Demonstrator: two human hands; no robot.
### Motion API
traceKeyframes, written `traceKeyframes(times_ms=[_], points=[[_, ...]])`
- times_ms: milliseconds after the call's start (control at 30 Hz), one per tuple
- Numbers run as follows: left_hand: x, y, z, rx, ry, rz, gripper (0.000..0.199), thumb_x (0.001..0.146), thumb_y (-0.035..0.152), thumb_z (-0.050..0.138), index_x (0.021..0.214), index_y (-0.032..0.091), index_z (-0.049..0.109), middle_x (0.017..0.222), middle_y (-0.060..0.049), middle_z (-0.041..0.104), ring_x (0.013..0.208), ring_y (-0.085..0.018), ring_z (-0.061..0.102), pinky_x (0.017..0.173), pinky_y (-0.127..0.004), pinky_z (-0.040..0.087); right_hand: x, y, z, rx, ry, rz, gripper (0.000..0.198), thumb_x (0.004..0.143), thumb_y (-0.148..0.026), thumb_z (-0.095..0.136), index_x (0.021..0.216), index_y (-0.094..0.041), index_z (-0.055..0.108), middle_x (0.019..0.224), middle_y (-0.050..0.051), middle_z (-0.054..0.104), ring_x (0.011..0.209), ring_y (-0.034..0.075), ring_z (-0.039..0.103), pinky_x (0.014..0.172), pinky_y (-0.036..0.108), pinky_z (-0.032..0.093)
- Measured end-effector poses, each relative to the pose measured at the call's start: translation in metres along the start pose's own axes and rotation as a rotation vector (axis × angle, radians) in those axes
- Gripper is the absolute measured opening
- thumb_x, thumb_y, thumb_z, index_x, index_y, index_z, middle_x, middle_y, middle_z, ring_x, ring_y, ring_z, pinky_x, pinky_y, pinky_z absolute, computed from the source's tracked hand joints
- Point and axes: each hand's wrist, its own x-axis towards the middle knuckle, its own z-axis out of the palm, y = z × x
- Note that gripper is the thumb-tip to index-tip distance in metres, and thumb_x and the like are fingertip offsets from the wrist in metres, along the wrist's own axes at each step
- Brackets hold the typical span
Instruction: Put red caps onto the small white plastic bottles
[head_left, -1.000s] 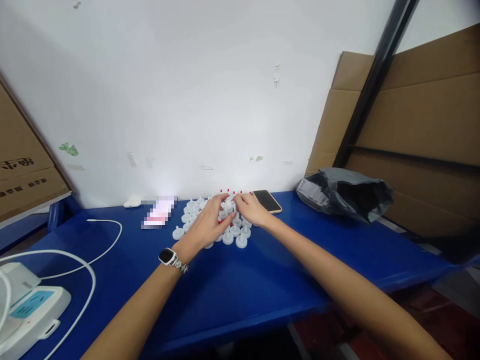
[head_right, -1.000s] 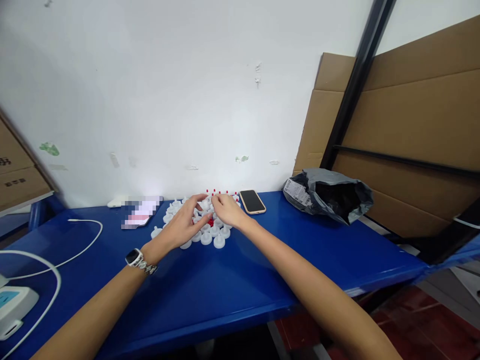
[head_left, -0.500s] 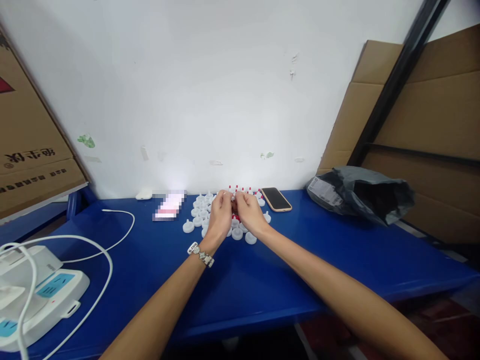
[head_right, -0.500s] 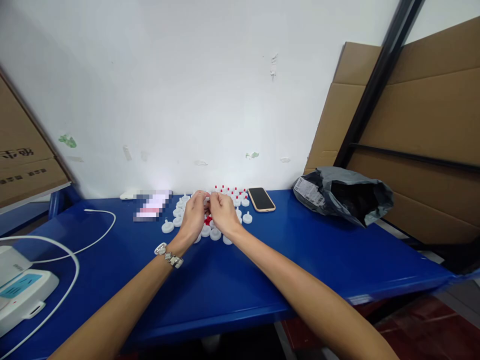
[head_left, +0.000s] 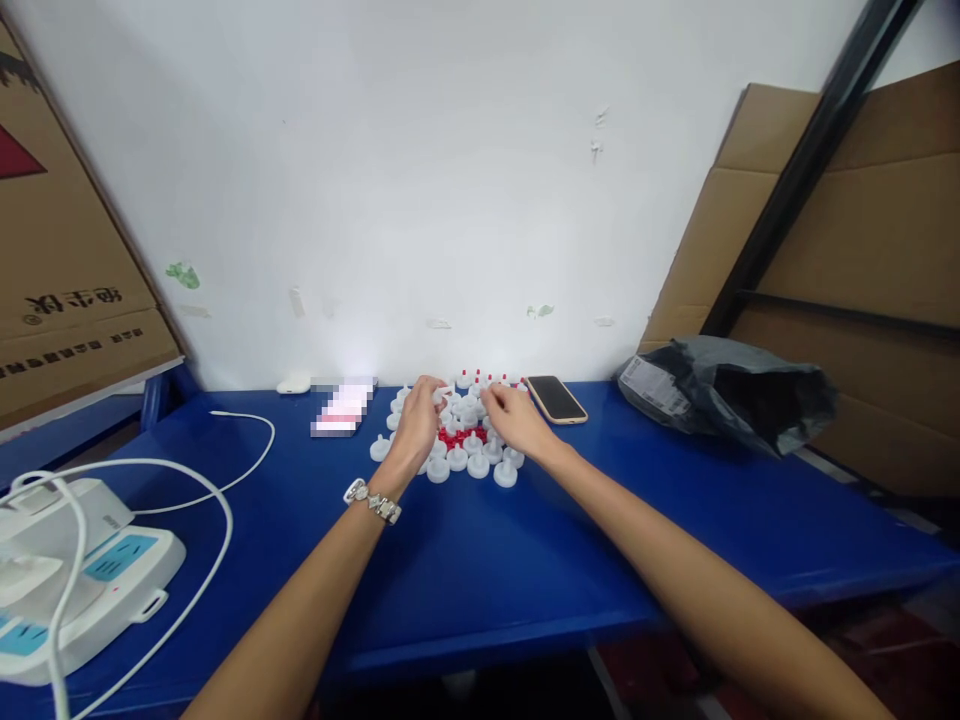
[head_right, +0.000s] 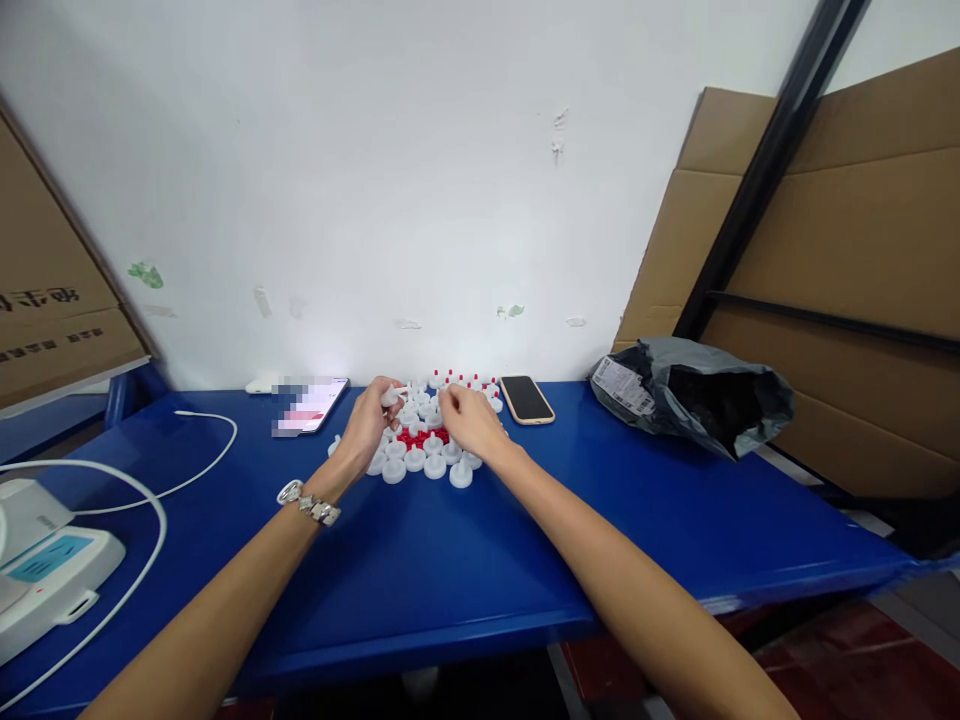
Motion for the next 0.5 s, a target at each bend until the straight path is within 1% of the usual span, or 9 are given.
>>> traceKeyframes(times_ms=[67,133,167,267,333,367,433,500], points=[[0.0,-0.001,-0.001,0.021,-0.041,0.003,0.027,0.09,0.039,0.036,0.088,0.021,0.055,0.074,-0.001,0.053,0.064,-0.014,0.05,0.053,-0.024,0.041,0.001,0.005,0.001,-0.096,-0.083,-0.057,0.033,0.092,-0.037,0.043,0.065,-0.019,0.051,0.062,0.0,0.056,0.061,0.013,0.05,0.06,0.025,0.032],[-0.002,0.0,0.0,0.049,-0.082,0.013,0.026,0.089,0.039,0.042,0.096,0.021,0.059,0.083,-0.002,0.058,0.072,-0.015,0.053,0.058,-0.025,0.043,0.001,0.006,0.0,-0.099,-0.128,-0.082,0.031,0.092,-0.035,0.043,0.071,-0.018,0.057,0.068,0.001,0.062,0.064,0.013,0.053,0.063,0.025,0.034],[-0.003,0.0,0.0,0.079,-0.102,0.028,0.026,0.089,0.038,0.044,0.1,0.022,0.06,0.083,-0.001,0.058,0.073,-0.015,0.054,0.06,-0.026,0.043,0.001,0.005,-0.002,-0.07,-0.134,-0.084,0.031,0.093,-0.034,0.041,0.074,-0.018,0.06,0.07,0.001,0.063,0.066,0.013,0.054,0.064,0.025,0.035],[-0.007,0.002,0.003,0.14,-0.16,0.063,0.029,0.089,0.039,0.047,0.108,0.022,0.062,0.073,0.0,0.056,0.071,-0.016,0.054,0.062,-0.027,0.042,0.0,0.002,-0.011,0.116,-0.119,-0.068,0.031,0.094,-0.036,0.041,0.086,-0.017,0.063,0.075,0.001,0.065,0.071,0.013,0.057,0.068,0.024,0.04],[-0.01,0.004,0.008,0.118,-0.205,0.075,0.033,0.089,0.043,0.049,0.113,0.022,0.061,0.071,0.001,0.056,0.068,-0.016,0.054,0.061,-0.027,0.042,-0.001,0.0,-0.018,0.284,-0.113,-0.077,0.029,0.091,-0.04,0.046,0.091,-0.016,0.063,0.078,0.002,0.066,0.074,0.014,0.06,0.07,0.025,0.043],[-0.01,0.005,0.011,0.086,-0.232,0.076,0.036,0.089,0.044,0.049,0.115,0.021,0.059,0.073,0.0,0.058,0.068,-0.015,0.055,0.061,-0.026,0.043,-0.002,0.0,-0.021,0.359,-0.113,-0.086,0.029,0.09,-0.042,0.05,0.091,-0.016,0.062,0.079,0.003,0.066,0.075,0.014,0.06,0.071,0.025,0.045],[-0.011,0.009,0.018,0.012,-0.289,0.064,0.04,0.09,0.047,0.05,0.119,0.02,0.057,0.085,-0.003,0.064,0.074,-0.016,0.059,0.063,-0.027,0.045,-0.002,0.003,-0.03,0.457,-0.102,-0.091,0.029,0.086,-0.044,0.056,0.089,-0.015,0.061,0.079,0.004,0.067,0.074,0.014,0.061,0.07,0.025,0.046],[-0.009,0.013,0.025,-0.006,-0.327,0.059,0.044,0.089,0.048,0.051,0.123,0.02,0.055,0.1,-0.007,0.067,0.085,-0.018,0.062,0.069,-0.028,0.048,-0.001,0.01,-0.043,0.457,-0.062,-0.078,0.028,0.085,-0.042,0.057,0.088,-0.015,0.061,0.078,0.004,0.068,0.072,0.014,0.061,0.068,0.025,0.047]])
